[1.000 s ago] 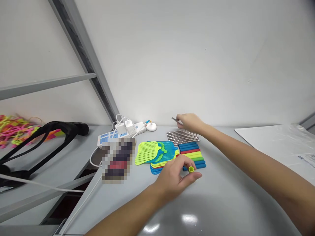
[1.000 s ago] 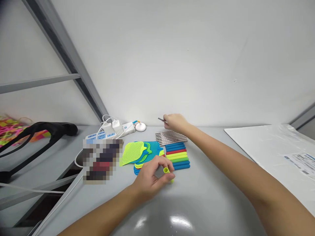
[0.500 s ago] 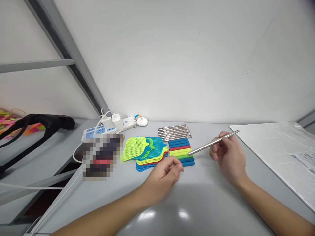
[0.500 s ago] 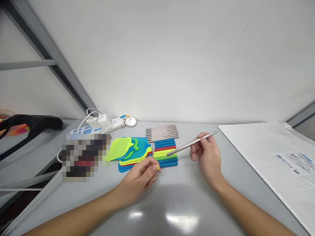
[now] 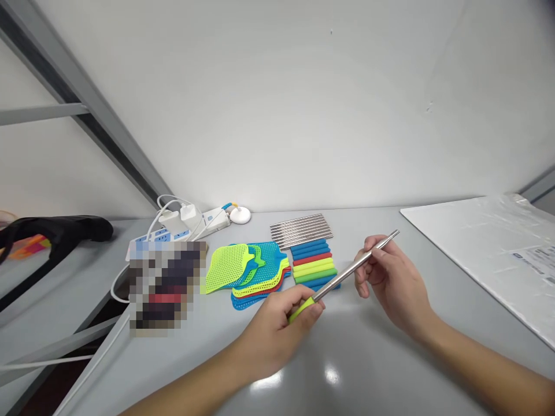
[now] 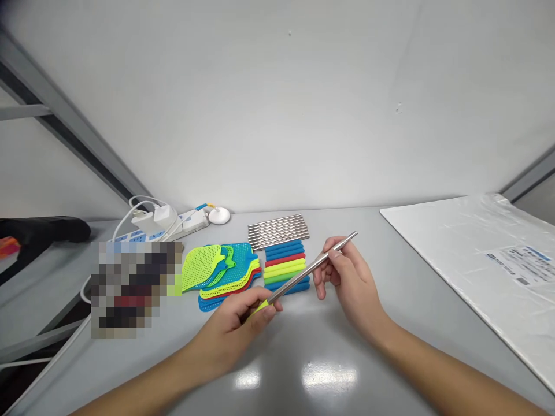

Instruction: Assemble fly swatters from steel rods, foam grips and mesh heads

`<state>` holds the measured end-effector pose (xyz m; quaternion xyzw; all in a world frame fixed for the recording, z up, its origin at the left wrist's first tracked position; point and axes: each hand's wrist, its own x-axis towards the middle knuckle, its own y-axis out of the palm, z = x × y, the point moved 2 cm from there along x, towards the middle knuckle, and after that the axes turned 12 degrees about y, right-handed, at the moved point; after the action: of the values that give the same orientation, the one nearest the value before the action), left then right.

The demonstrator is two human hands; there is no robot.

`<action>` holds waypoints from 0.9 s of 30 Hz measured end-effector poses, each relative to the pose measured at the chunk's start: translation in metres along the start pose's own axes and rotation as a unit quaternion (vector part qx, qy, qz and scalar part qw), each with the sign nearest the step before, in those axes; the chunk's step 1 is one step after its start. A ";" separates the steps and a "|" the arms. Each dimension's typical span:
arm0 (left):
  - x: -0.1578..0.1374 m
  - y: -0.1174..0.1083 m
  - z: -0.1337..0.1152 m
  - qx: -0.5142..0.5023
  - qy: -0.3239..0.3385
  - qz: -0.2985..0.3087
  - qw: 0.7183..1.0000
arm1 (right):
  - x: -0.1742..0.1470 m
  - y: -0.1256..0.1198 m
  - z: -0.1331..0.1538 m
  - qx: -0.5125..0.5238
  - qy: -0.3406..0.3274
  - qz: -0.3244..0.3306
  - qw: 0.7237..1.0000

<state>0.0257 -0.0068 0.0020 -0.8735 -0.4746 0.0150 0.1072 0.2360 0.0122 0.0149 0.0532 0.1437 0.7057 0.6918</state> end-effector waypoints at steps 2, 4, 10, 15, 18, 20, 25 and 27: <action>-0.001 0.000 0.000 0.005 -0.006 0.014 1.000 | 0.001 -0.002 -0.001 -0.012 -0.005 0.007 1.000; -0.002 0.000 0.000 0.007 -0.013 0.019 1.000 | 0.002 -0.006 -0.002 -0.031 -0.010 0.013 0.999; -0.002 0.001 -0.005 0.021 0.009 0.008 1.000 | -0.007 -0.003 -0.006 -0.134 -0.028 0.105 0.985; -0.004 0.003 -0.012 0.052 0.068 0.039 0.996 | -0.018 0.012 -0.011 -0.163 0.033 0.235 0.958; -0.007 0.002 -0.011 0.044 0.099 -0.008 0.994 | -0.019 0.013 -0.009 -0.170 0.034 0.221 0.960; -0.009 0.000 -0.010 0.012 0.125 -0.045 0.991 | -0.018 0.009 -0.006 -0.172 0.011 0.185 0.968; -0.011 -0.008 -0.013 0.012 0.168 -0.086 0.982 | -0.011 -0.014 0.014 -0.186 -0.177 -0.011 0.967; -0.011 -0.010 -0.013 0.030 0.184 -0.093 0.978 | -0.005 -0.028 0.024 -0.223 -0.261 -0.113 0.932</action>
<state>0.0133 -0.0127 0.0163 -0.8097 -0.5252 -0.1418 0.2199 0.2698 0.0103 0.0310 0.0636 -0.1980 0.5983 0.7738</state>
